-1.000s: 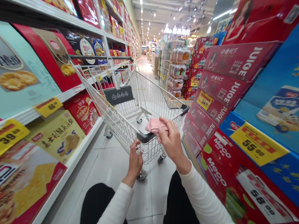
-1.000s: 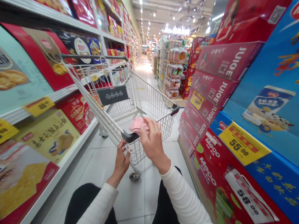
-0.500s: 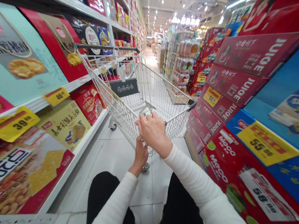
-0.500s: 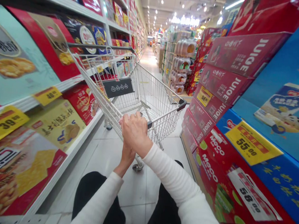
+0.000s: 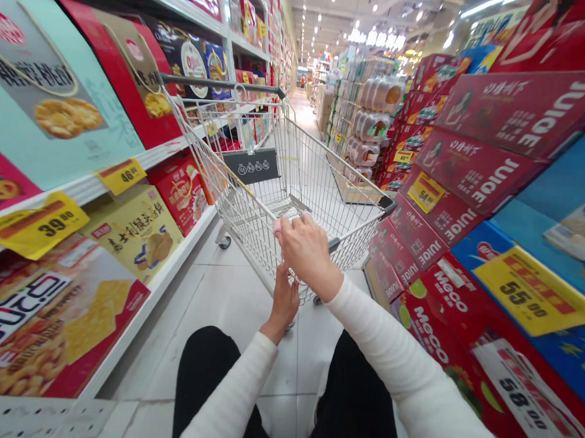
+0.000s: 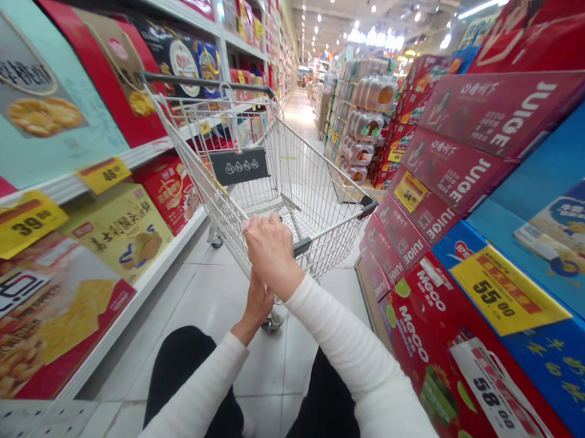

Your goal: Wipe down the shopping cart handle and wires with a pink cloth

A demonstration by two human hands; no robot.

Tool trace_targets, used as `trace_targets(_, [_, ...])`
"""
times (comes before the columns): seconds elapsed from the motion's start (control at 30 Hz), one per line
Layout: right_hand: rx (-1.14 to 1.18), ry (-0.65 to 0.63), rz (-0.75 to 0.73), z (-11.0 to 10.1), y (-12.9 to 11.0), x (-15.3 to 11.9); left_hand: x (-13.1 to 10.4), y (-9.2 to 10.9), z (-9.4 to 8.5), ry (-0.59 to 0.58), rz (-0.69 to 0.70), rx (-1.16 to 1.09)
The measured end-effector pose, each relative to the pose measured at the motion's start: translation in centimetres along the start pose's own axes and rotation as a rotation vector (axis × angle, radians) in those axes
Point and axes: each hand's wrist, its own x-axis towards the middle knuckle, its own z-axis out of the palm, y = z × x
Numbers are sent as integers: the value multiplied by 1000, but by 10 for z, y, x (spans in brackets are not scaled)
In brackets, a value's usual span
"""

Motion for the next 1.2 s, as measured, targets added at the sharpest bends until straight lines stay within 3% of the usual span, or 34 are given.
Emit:
trace_targets(0.1, [16,-74,14,-1,-8,24,1,1,-2,-8,11,-11])
trace_targets(0.17, [15,-120,-1,-10,-4,24,1,1,-4,-7,16,-8])
trace_targets(0.33, [-28,-313,-72,-51,29,-10,1,4,-6,-4,54,8])
trace_targets(0.43, [-27,-203,-145,-57,44,-36,3,6,-4,-21,67,13])
trace_targets(0.53, [-4,117,-155,-27,47,-64,6,7,-5,-53,45,-19])
trace_targets(0.67, [-18,533,-157,55,49,-102,9,10,-15,-143,-71,-166])
trace_targets(0.73, [-60,621,-200,93,54,-116,12,12,-23,-178,-163,-301])
trace_targets(0.8, [-96,581,-278,118,59,-122,16,15,-31,-197,-249,-438])
trace_targets(0.9, [-127,502,-337,127,57,-118,19,20,-37,-206,-305,-569])
trace_targets(1.07, [-150,554,-374,111,34,-98,16,26,-34,-78,-299,-527])
trace_targets(1.2, [-247,593,-368,106,37,-111,16,30,-33,-122,-284,-520])
